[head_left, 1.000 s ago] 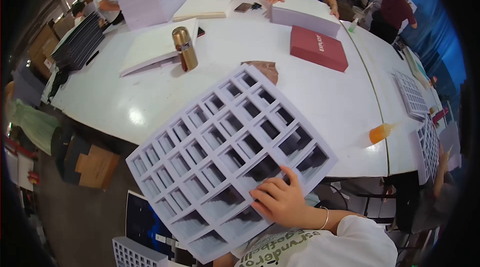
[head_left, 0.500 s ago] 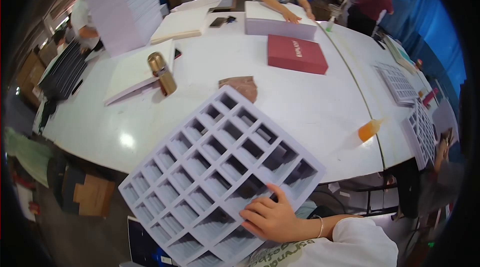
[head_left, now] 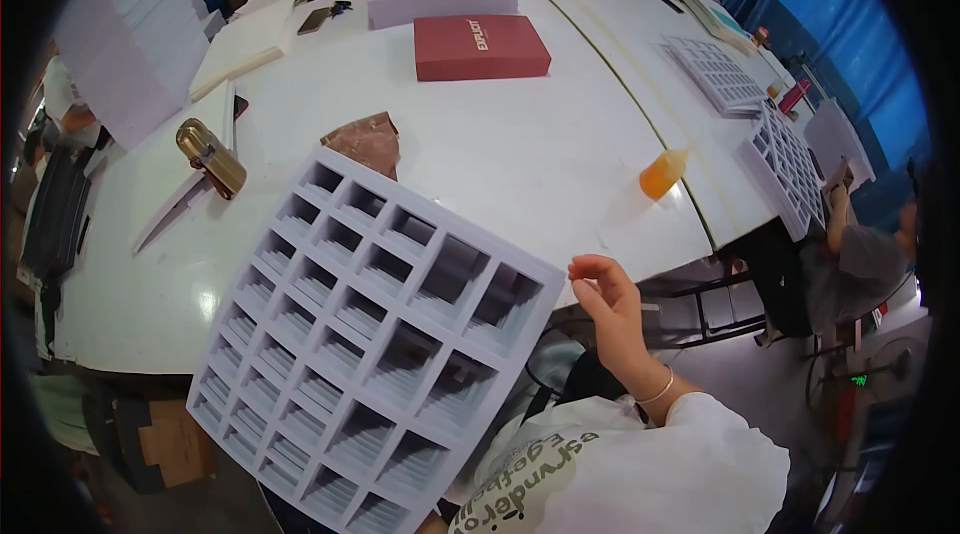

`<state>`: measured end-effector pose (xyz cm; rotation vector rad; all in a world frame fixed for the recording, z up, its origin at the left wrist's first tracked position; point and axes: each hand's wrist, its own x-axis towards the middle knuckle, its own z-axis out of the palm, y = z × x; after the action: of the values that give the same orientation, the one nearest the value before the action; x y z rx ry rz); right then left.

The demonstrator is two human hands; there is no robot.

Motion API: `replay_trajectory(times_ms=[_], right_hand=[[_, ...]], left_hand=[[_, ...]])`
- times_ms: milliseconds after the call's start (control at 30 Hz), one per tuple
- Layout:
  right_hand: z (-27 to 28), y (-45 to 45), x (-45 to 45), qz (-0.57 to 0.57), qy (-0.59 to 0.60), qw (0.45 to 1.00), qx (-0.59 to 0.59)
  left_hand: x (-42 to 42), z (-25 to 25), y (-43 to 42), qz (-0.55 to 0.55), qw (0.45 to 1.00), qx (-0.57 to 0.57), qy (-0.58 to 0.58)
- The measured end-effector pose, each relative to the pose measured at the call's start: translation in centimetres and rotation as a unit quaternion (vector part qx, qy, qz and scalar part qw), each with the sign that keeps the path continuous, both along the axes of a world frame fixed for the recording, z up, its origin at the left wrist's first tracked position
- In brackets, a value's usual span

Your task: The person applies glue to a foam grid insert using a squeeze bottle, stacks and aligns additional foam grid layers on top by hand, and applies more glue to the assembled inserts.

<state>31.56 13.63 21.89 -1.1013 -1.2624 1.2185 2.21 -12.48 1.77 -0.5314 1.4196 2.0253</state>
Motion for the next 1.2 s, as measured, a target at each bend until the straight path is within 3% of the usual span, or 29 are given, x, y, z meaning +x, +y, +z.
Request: replay_trajectory(times_ms=[67, 400, 633, 833, 1033, 1200], right_hand=[[-0.2, 0.1, 0.5, 0.02, 0.041, 0.994, -0.098], [-2.7, 0.7, 0.0, 0.022, -0.025, 0.999, -0.01], [-4.8, 1.4, 0.1, 0.001, -0.036, 0.999, 0.018], [-7.1, 2.9, 1.8, 0.017, 0.004, 1.0, 0.015], [-6.9, 3.3, 1.1, 0.007, -0.037, 0.999, 0.038], [-7.0, 3.9, -0.7, 0.041, 0.019, 0.998, -0.039]], left_hand=[[0.4, 0.0, -0.3, -0.004, 1.0, 0.001, -0.005], [2.2, -0.2, -2.0, 0.0, 1.0, 0.021, -0.013], [3.9, -1.2, -3.3, 0.066, 0.995, 0.063, -0.033], [4.2, -1.6, -3.2, 0.108, 0.99, 0.089, -0.031], [4.8, -1.0, -4.2, 0.126, 0.988, 0.09, -0.018], [5.6, -0.6, -4.3, 0.093, 0.992, 0.088, -0.005]])
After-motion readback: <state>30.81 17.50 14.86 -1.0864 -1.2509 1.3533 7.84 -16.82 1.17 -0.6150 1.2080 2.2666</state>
